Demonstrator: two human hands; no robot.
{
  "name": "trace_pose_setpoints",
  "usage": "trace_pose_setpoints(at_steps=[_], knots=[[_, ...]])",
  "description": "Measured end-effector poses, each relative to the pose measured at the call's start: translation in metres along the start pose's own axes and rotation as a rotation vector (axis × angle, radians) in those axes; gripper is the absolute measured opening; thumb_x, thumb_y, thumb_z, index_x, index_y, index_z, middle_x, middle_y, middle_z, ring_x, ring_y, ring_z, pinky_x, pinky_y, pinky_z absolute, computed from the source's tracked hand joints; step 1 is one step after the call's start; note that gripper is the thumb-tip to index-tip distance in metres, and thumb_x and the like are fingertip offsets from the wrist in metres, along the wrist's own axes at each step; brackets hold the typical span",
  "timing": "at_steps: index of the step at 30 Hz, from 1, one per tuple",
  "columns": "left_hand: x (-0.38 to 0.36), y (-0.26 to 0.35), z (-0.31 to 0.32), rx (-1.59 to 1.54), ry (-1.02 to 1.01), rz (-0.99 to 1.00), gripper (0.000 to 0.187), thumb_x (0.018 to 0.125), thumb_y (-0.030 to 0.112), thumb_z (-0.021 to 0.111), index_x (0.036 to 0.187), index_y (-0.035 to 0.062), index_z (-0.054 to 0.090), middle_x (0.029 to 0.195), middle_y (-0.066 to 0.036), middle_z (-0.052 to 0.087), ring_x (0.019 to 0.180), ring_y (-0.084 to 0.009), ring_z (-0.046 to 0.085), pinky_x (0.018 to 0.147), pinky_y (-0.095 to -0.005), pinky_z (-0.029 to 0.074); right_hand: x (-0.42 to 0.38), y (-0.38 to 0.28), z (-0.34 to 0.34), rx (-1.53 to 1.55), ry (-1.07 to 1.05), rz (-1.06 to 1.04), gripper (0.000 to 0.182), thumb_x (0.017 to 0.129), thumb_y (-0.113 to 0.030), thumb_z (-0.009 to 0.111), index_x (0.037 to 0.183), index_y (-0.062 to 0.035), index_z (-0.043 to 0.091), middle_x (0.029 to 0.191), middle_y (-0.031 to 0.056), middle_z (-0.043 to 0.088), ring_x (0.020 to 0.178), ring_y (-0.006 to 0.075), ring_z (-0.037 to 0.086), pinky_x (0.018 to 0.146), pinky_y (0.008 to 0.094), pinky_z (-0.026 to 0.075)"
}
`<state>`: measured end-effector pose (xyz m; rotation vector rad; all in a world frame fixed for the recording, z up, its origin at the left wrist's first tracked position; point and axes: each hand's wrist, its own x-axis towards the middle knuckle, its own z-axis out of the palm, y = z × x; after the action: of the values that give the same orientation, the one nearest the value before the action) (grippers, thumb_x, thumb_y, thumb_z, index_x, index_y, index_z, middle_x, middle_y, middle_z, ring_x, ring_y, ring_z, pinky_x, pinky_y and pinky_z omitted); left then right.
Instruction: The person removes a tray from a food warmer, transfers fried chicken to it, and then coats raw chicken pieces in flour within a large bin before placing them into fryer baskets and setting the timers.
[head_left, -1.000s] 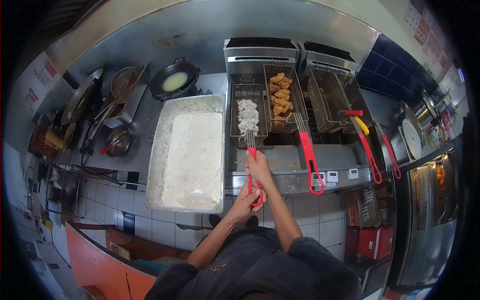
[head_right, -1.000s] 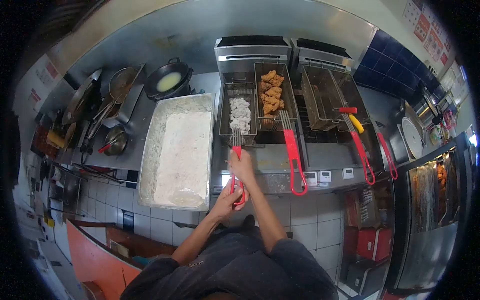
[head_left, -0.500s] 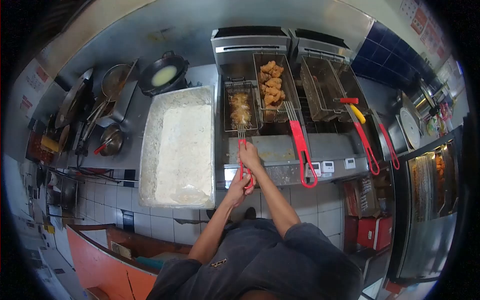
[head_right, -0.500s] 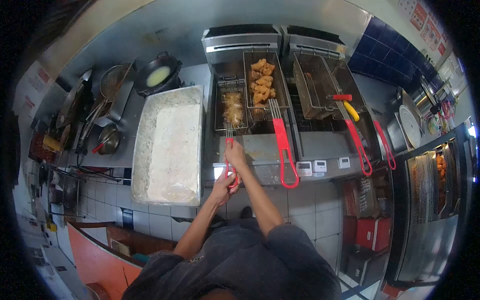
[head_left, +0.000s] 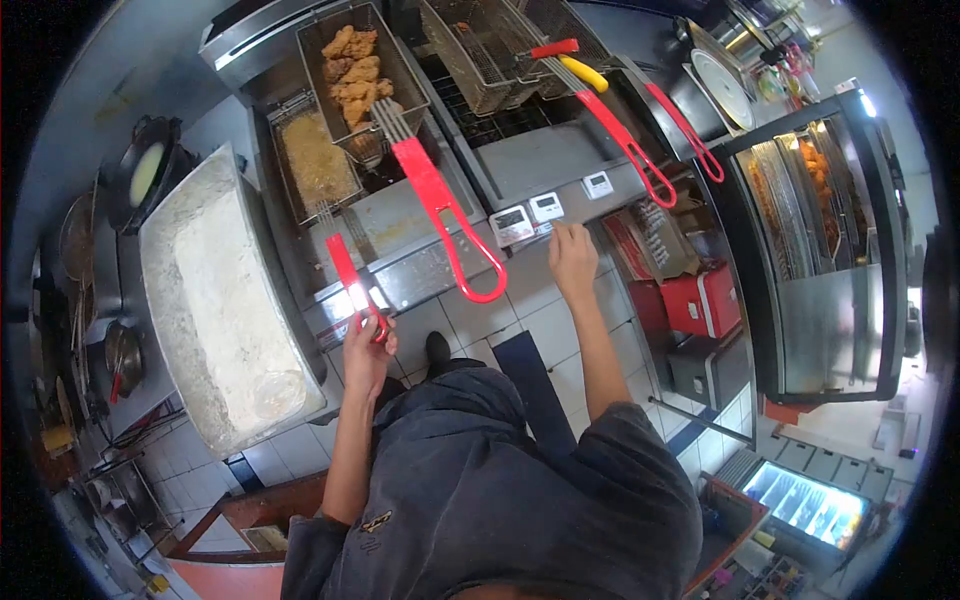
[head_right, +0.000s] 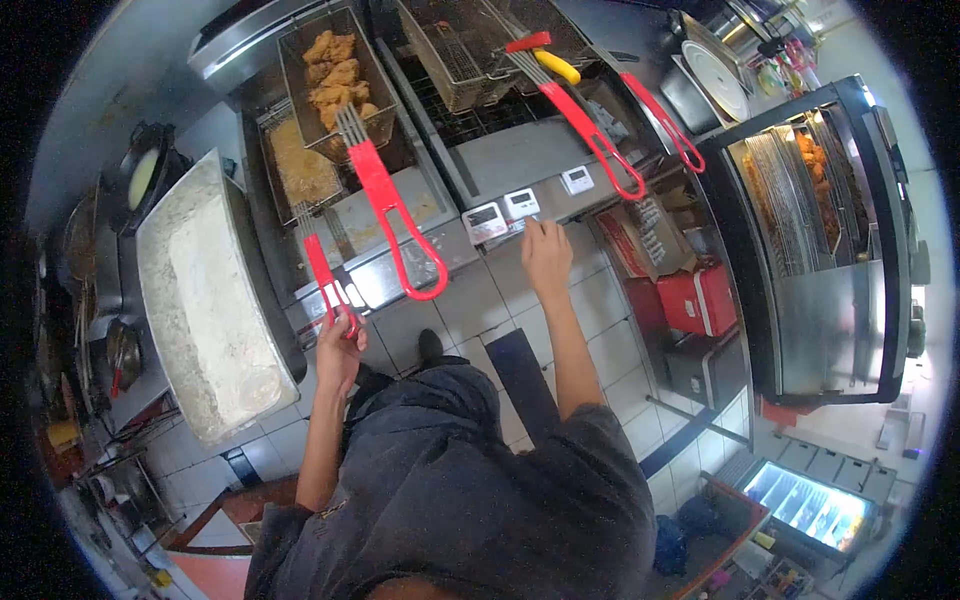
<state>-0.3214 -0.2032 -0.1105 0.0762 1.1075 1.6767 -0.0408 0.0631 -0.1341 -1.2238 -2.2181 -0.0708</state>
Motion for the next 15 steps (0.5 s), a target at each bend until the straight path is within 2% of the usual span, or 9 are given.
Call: trace_pose_setpoints(at_steps=[6, 9, 15], knots=[[-0.034, 0.004, -0.001, -0.085, 0.085, -0.100, 0.033, 0.098, 0.034, 0.051, 0.116, 0.0056, 0.051, 0.096, -0.012, 0.062, 0.073, -0.0208, 0.062, 0.061, -0.0314, 0.048, 0.016, 0.008, 0.008, -0.075, -0.131, -0.089, 0.024, 0.083, -0.014, 0.067, 0.107, -0.0142, 0.068, 0.086, 0.0064, 0.055, 0.084, 0.0249, 0.059, 0.073, 0.0387, 0.050], [-0.042, -0.010, -0.023, -0.035, 0.057, -0.164, 0.033, 0.098, 0.034, 0.049, 0.114, 0.0055, 0.052, 0.095, -0.011, 0.062, 0.076, -0.0208, 0.061, 0.063, -0.0318, 0.047, 0.017, 0.009, 0.009, -0.083, -0.169, -0.119, 0.025, 0.082, -0.014, 0.068, 0.107, -0.0147, 0.069, 0.086, 0.0058, 0.055, 0.084, 0.0243, 0.060, 0.074, 0.0382, 0.051], [-0.050, -0.024, -0.044, 0.177, 0.131, -0.303, 0.025, 0.097, 0.027, 0.048, 0.109, 0.0067, 0.056, 0.093, -0.009, 0.061, 0.077, -0.0200, 0.060, 0.065, -0.0309, 0.045, 0.020, 0.013, 0.011, -0.101, -0.219, -0.144, 0.026, 0.081, -0.013, 0.068, 0.107, -0.0134, 0.068, 0.085, 0.0053, 0.058, 0.084, 0.0241, 0.063, 0.072, 0.0384, 0.053]])
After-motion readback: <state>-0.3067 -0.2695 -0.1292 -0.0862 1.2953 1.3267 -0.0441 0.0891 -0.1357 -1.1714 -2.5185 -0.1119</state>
